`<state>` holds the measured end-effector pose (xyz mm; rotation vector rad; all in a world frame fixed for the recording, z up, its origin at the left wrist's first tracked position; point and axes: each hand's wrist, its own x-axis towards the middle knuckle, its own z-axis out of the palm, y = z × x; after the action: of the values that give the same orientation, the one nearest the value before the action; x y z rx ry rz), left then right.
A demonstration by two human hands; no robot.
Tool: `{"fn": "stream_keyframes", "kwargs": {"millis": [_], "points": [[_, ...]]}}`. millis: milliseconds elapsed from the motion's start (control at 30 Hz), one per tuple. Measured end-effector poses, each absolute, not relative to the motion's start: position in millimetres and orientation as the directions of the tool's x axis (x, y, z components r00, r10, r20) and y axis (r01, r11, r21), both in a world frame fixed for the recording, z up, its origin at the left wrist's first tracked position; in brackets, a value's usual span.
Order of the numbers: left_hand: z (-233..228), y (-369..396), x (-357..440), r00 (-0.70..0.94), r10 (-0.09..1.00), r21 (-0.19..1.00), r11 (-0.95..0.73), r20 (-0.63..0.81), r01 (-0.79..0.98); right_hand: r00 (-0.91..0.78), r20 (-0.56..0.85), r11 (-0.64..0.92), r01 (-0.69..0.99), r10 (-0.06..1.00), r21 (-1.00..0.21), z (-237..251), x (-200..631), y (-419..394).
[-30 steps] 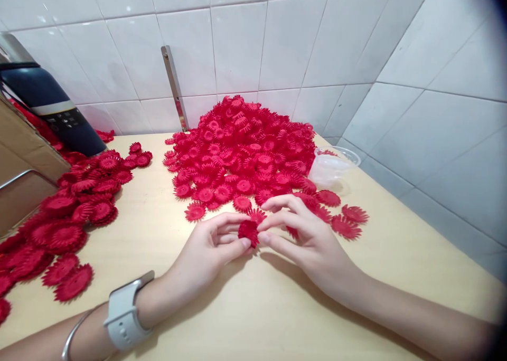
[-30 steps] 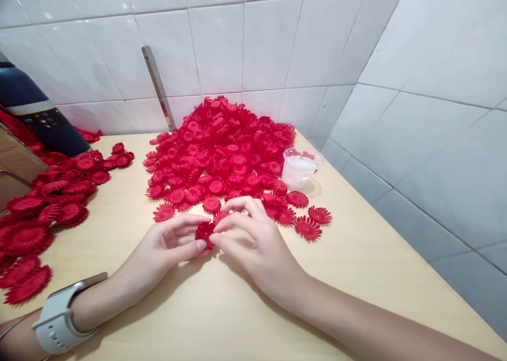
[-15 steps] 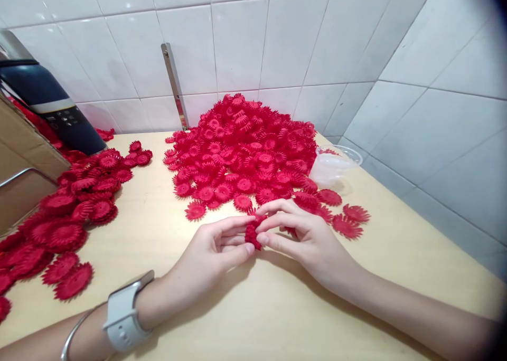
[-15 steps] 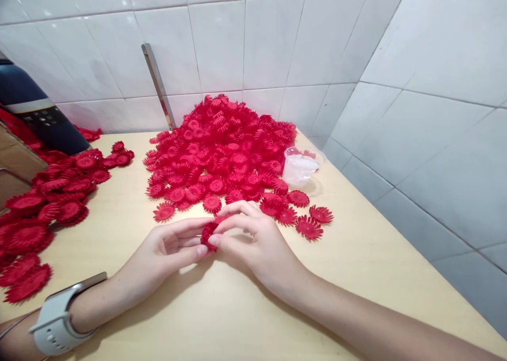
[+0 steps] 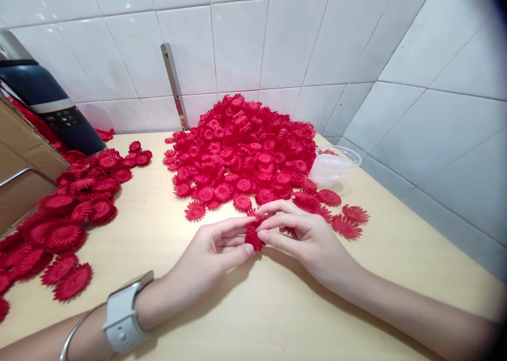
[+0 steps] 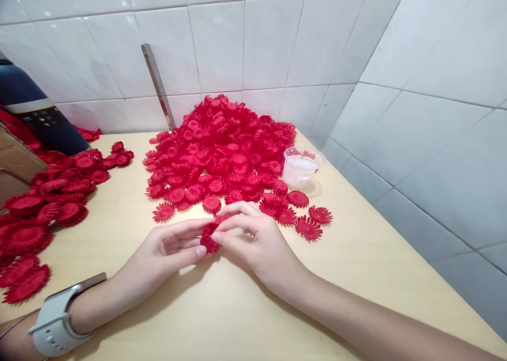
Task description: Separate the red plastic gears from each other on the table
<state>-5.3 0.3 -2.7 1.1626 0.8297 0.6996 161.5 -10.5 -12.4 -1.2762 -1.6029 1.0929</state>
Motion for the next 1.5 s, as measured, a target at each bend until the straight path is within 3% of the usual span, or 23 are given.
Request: {"fn": "stream_keyframes", "kwargs": {"millis": [700, 900, 1167, 1500], "points": [[-4, 1, -5, 0.537, 0.823, 0.956, 0.277, -0.184, -0.097, -0.173, 0.118, 0.170, 0.323, 0.978, -0.931, -14, 162, -10], [-5, 1, -4, 0.560, 0.810, 0.951, 0.285, -0.172, -0.120, -0.214, 0.180, 0.245, 0.338, 0.960, -0.909, -16, 161, -13], [-4, -1, -4, 0.564, 0.805, 0.964, 0.261, -0.183, -0.060, -0.308, 0.342, 0.449, 0.413, 0.888, -0.792, -14, 160, -18], [-4, 2, -3, 0.456, 0.851, 0.950, 0.311, -0.260, -0.038, -0.286, 0.151, 0.202, 0.159, 0.946, -0.966, -16, 163, -10]]}}
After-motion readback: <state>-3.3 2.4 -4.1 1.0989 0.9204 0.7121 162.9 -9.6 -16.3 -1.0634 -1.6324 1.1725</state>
